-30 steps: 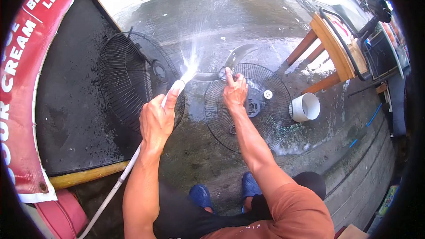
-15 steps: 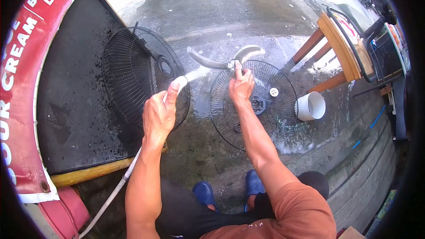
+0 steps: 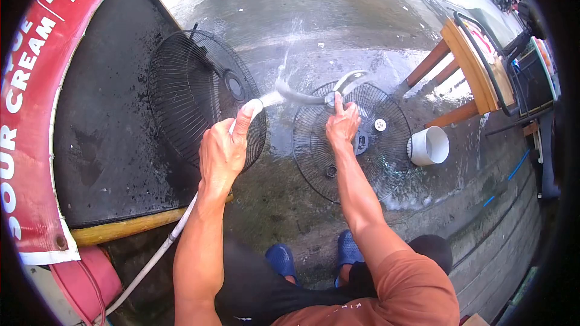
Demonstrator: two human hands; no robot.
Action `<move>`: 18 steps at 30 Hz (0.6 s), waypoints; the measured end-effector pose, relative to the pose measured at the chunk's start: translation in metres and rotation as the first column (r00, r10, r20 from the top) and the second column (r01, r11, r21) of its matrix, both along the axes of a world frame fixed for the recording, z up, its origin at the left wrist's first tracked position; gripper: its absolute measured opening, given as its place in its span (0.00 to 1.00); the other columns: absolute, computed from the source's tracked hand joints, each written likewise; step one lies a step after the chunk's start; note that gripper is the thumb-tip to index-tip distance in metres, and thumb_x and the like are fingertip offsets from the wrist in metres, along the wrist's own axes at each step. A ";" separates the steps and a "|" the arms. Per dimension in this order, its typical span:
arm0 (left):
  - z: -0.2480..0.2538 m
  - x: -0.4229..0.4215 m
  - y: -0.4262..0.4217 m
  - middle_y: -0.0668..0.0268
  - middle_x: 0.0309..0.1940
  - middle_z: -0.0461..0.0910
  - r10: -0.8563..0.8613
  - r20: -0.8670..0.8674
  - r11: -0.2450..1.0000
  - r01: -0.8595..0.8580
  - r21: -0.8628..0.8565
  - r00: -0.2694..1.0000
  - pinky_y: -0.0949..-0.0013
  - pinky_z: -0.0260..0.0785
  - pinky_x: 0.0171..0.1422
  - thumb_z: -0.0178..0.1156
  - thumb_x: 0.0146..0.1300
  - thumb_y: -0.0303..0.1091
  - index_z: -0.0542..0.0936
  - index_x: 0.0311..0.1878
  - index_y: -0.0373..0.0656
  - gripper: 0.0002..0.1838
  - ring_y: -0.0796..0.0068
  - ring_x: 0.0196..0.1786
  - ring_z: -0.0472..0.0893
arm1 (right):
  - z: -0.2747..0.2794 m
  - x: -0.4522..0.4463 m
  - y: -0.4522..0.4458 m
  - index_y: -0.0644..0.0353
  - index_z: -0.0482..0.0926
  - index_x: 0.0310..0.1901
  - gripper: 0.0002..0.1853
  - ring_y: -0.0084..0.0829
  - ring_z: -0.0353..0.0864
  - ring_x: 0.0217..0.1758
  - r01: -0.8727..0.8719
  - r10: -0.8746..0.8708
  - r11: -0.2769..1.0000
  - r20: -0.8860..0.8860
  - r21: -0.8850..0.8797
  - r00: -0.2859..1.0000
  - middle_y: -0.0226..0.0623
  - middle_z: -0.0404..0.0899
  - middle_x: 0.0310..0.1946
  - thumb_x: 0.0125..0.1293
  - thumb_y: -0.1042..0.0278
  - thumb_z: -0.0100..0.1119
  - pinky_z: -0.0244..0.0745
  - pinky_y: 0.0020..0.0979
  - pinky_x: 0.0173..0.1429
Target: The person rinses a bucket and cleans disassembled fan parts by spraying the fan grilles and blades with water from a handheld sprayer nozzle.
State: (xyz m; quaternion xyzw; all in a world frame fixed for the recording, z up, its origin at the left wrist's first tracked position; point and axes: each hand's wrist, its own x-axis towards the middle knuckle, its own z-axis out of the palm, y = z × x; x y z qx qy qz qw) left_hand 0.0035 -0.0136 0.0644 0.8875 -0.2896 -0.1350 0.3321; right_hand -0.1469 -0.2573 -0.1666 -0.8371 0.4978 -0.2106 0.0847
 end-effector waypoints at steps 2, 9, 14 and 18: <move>0.001 -0.001 0.000 0.46 0.18 0.74 0.000 -0.008 1.000 0.000 -0.007 1.000 0.47 0.67 0.37 0.40 0.71 0.77 0.78 0.26 0.33 0.48 0.38 0.27 0.75 | -0.012 0.001 -0.006 0.42 0.65 0.77 0.39 0.55 0.74 0.58 0.110 -0.110 0.994 0.049 0.007 0.993 0.54 0.72 0.56 0.62 0.69 0.63 0.70 0.52 0.61; 0.013 -0.007 0.005 0.60 0.15 0.70 -0.073 -0.106 0.987 0.056 -0.153 0.992 0.59 0.66 0.32 0.43 0.73 0.75 0.77 0.26 0.34 0.45 0.65 0.23 0.73 | 0.009 0.015 -0.042 0.53 0.62 0.77 0.38 0.37 0.80 0.50 -0.270 -0.323 0.805 0.772 0.529 0.547 0.37 0.78 0.45 0.66 0.66 0.66 0.75 0.39 0.59; 0.026 -0.023 0.009 0.71 0.18 0.70 -0.259 -0.181 0.946 0.212 -0.243 0.949 0.70 0.59 0.28 0.44 0.73 0.74 0.79 0.27 0.37 0.44 0.82 0.22 0.68 | 0.027 0.041 -0.048 0.54 0.59 0.76 0.39 0.23 0.74 0.40 -0.672 -0.438 0.577 0.870 0.464 0.225 0.30 0.74 0.41 0.64 0.73 0.64 0.72 0.28 0.48; 0.028 -0.035 0.007 0.63 0.16 0.70 -0.288 -0.251 0.944 0.230 -0.237 0.924 0.61 0.65 0.31 0.50 0.73 0.70 0.76 0.26 0.34 0.41 0.74 0.25 0.70 | 0.018 0.059 -0.044 0.58 0.55 0.76 0.44 0.24 0.74 0.36 -0.580 -0.433 0.658 0.872 0.480 0.230 0.30 0.75 0.40 0.61 0.73 0.66 0.71 0.27 0.40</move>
